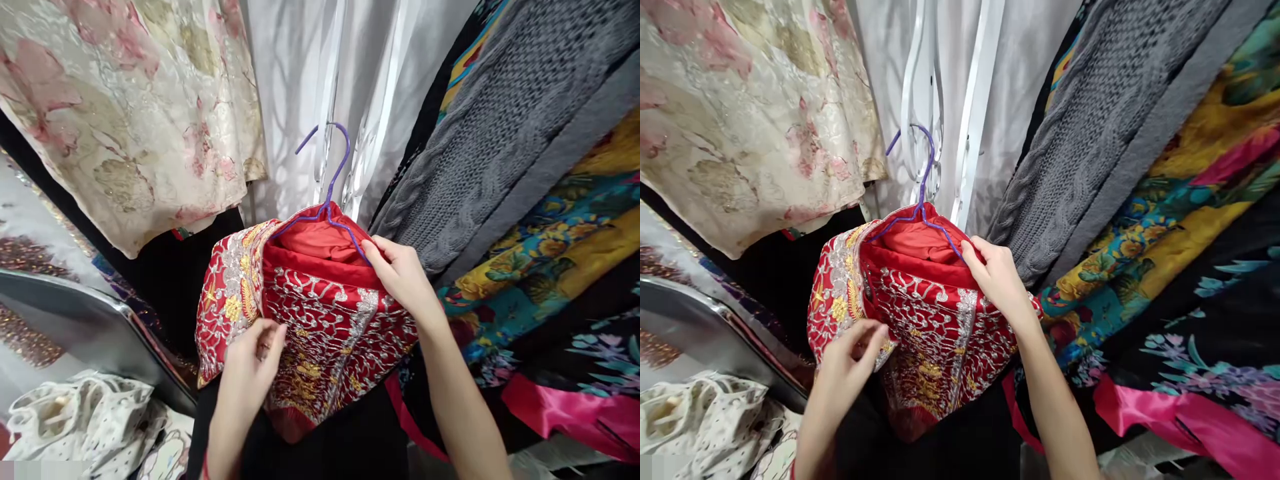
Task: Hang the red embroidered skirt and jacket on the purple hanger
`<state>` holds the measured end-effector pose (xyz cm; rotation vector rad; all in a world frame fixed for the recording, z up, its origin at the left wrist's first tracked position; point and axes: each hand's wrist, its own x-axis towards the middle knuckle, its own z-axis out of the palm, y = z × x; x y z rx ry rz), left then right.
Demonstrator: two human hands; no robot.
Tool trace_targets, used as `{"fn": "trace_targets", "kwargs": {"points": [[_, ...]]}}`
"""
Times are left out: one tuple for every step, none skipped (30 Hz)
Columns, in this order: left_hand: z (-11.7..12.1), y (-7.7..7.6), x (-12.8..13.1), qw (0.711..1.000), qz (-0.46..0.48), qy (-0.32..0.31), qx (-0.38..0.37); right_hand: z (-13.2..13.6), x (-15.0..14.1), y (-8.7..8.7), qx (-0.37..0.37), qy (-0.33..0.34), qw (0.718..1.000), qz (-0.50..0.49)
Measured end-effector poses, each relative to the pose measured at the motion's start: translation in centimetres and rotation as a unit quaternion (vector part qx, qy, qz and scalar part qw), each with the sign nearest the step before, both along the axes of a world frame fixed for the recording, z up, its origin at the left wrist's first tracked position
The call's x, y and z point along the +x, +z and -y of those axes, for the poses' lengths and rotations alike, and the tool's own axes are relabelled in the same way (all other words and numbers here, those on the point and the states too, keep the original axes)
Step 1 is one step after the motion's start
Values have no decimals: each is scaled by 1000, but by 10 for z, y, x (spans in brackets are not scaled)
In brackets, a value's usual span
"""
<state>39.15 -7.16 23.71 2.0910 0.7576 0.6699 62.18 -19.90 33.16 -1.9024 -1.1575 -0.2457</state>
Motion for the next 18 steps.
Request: {"fn": "trace_targets", "kwargs": {"points": [[5, -16, 0, 999, -29, 35, -5, 0, 2, -1, 2, 2, 1000, -3], [9, -32, 0, 995, -55, 82, -2, 0, 3, -1, 3, 5, 1000, -7], [10, -48, 2, 989, -75, 130, 6, -1, 4, -2, 4, 6, 1000, -12], [8, -62, 5, 980, -83, 180, 23, -1, 5, -3, 4, 9, 1000, -17], [4, -76, 10, 971, -81, 220, 47, -1, 5, -4, 5, 12, 1000, -22], [-3, -88, 16, 961, -64, 258, 82, -2, 6, -5, 7, 14, 1000, -27], [-12, -98, 22, 945, -37, 304, 118, -2, 6, -5, 10, 16, 999, -30], [-24, -107, 28, 931, -19, 337, 141, -1, 5, -6, 12, 16, 999, -33], [-37, -113, 34, 920, -9, 359, 158, -1, 5, -6, 13, 16, 999, -35], [-51, -117, 38, 911, 1, 378, 167, -1, 4, -6, 12, 16, 999, -36], [-66, -119, 42, 904, 13, 392, 172, 0, 3, -7, 11, 16, 999, -37], [-81, -119, 43, 898, 29, 403, 175, 0, 3, -7, 10, 16, 999, -36], [-95, -117, 42, 894, 48, 408, 178, 0, 2, -7, 9, 17, 999, -35], [-107, -114, 40, 895, 67, 403, 179, 0, 2, -7, 10, 17, 999, -34], [-117, -108, 36, 900, 86, 390, 176, 0, 1, -7, 11, 19, 999, -35], [-125, -102, 30, 906, 102, 373, 173, 0, 2, -7, 11, 23, 999, -41], [-130, -92, 24, 910, 117, 358, 173, 0, 3, -7, 9, 30, 998, -52], [-132, -81, 17, 912, 135, 345, 176, 0, 4, -5, 6, 42, 997, -67]]}}
